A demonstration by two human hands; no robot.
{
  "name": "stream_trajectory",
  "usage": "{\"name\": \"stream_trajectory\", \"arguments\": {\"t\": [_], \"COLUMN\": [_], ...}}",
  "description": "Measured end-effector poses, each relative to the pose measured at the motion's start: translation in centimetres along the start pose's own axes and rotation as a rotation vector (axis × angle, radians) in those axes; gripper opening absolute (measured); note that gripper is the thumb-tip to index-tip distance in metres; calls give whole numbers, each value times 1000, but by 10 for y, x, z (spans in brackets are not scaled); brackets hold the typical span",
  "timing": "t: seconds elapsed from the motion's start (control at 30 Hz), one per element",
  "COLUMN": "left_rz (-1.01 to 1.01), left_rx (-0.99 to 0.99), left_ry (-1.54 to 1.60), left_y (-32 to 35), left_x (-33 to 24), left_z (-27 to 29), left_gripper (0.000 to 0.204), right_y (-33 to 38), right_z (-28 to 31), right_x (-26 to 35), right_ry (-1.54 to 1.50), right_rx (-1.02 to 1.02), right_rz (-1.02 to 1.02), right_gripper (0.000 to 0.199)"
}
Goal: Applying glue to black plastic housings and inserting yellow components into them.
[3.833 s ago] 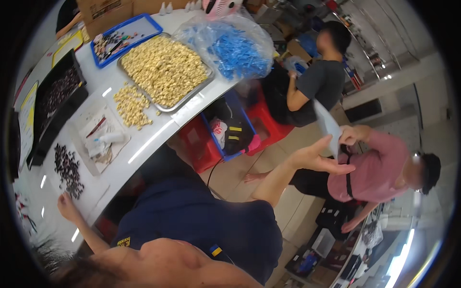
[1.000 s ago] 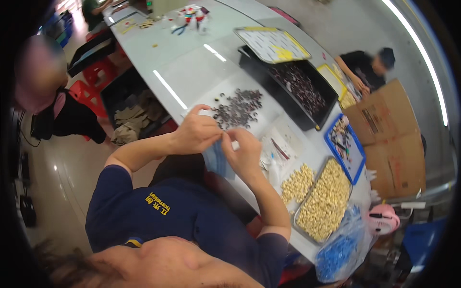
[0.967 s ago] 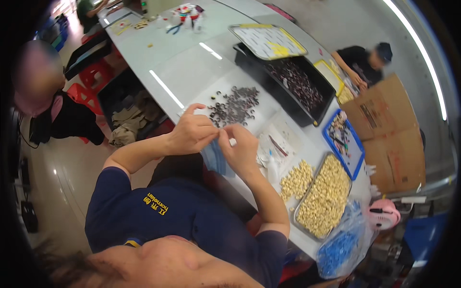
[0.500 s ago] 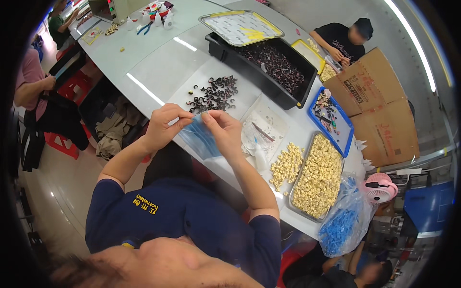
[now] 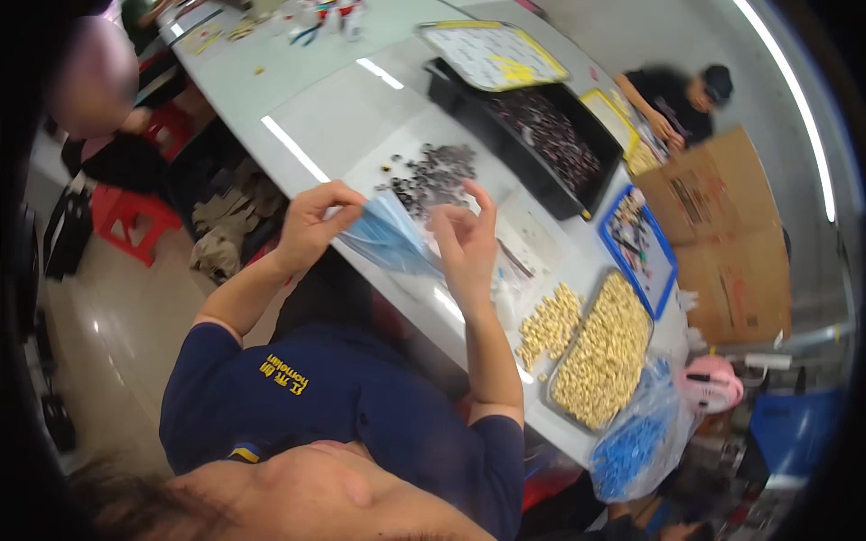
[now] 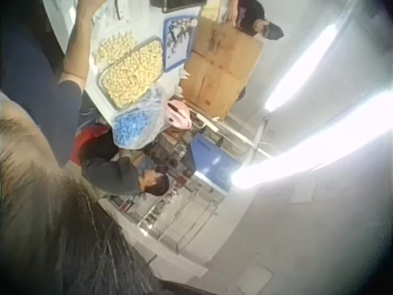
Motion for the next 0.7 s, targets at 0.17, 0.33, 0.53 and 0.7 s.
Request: {"name": "stream_trajectory", "arguments": {"t": [0.17,0.33,0.53,0.7], "left_rz": [-86,202,677,521], "left_rx": [146,263,158,10], "left_ry": [-179,-59,782,1125], "left_y": [8,18,60,74], "left_x": [-13,8,52,61], "left_z": [-8,-22,-54,-66], "left_gripper": [7,19,38,29], "right_y": [19,30,35,41], "right_z": [-18,-31,-24,-20], "right_x": [44,6,-12,-12], "right_ry": [690,516,205,50], "right_rx": [5,291,85,-16], "right_rz": [612,130,37,80], "right_gripper": [38,16,12,9]}}
Point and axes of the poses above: each hand's wrist, its own y-axis away from the middle knuckle, its own z-axis out of the back of the hand, x = y × z, the point moved 7 cm from there along -y, towards the middle knuckle, and after that the axes turned 4 degrees about x, right-handed, at the moved point
